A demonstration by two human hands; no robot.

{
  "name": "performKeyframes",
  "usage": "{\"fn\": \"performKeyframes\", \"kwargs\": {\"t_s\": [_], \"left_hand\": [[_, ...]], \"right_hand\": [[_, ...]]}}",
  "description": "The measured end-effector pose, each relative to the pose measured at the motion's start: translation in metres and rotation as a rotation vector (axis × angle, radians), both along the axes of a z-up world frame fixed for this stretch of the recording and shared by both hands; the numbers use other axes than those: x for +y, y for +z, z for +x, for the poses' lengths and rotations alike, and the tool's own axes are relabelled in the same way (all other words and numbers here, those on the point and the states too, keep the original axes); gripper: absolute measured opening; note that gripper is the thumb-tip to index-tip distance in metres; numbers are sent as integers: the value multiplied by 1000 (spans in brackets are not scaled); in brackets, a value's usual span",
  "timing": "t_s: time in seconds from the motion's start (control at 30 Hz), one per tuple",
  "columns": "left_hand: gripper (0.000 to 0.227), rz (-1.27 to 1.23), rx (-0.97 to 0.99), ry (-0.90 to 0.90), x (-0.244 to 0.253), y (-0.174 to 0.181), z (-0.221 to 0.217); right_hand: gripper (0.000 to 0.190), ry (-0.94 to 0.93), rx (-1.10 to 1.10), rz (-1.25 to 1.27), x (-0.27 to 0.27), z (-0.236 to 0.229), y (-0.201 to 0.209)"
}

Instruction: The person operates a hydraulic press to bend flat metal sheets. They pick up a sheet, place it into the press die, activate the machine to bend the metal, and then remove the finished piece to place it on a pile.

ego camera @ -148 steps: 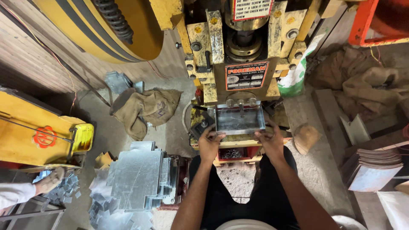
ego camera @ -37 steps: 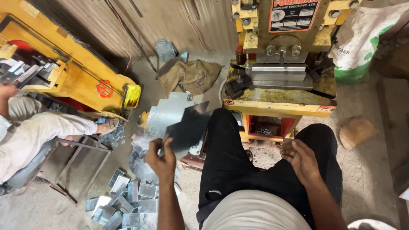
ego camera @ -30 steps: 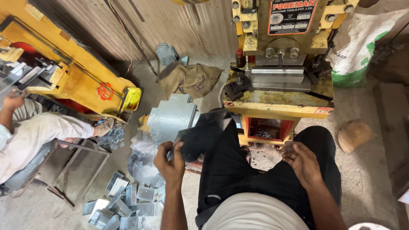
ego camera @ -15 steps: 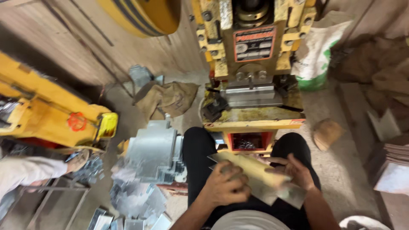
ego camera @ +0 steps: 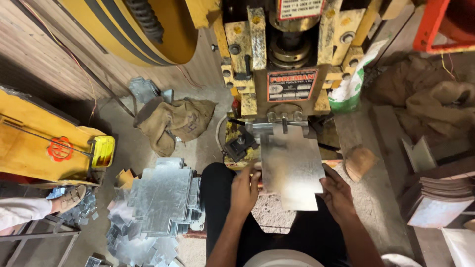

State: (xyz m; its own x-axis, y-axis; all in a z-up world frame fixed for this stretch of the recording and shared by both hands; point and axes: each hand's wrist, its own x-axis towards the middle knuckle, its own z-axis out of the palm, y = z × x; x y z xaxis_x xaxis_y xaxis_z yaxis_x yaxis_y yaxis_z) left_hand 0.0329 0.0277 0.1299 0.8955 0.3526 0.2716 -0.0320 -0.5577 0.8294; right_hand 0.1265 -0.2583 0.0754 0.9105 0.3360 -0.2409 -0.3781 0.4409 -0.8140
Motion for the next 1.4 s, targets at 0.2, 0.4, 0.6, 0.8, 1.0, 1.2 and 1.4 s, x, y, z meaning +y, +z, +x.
{"fn": "performKeyframes", "kwargs": {"t_s": [0.2, 0.4, 0.6, 0.8, 1.0, 1.2, 1.4], "left_hand": [[45, -694, 291, -8, -16, -73, 20], [54, -944, 220, 115, -13, -99, 15], [45, -1048, 189, 83, -2, -85, 40], [41, -1120, 224, -55, -7, -78, 36], [45, -1042, 215, -48, -3, -67, 32], [43, -1028, 192, -121, -1, -63, 38], [45, -1089, 217, -75, -4, -64, 34]], "right_hand": [[64, -75, -11, -297, 31, 17, 13], [59, -118, 125, -189, 29, 17, 1], [51, -149, -39, -263, 33, 37, -18], [41, -159, -106, -251, 32, 63, -20], [44, -65, -48, -270, 30, 51, -9], [41, -81, -115, -299, 30, 58, -12], [44, -48, -94, -275, 29, 57, -5]]}}
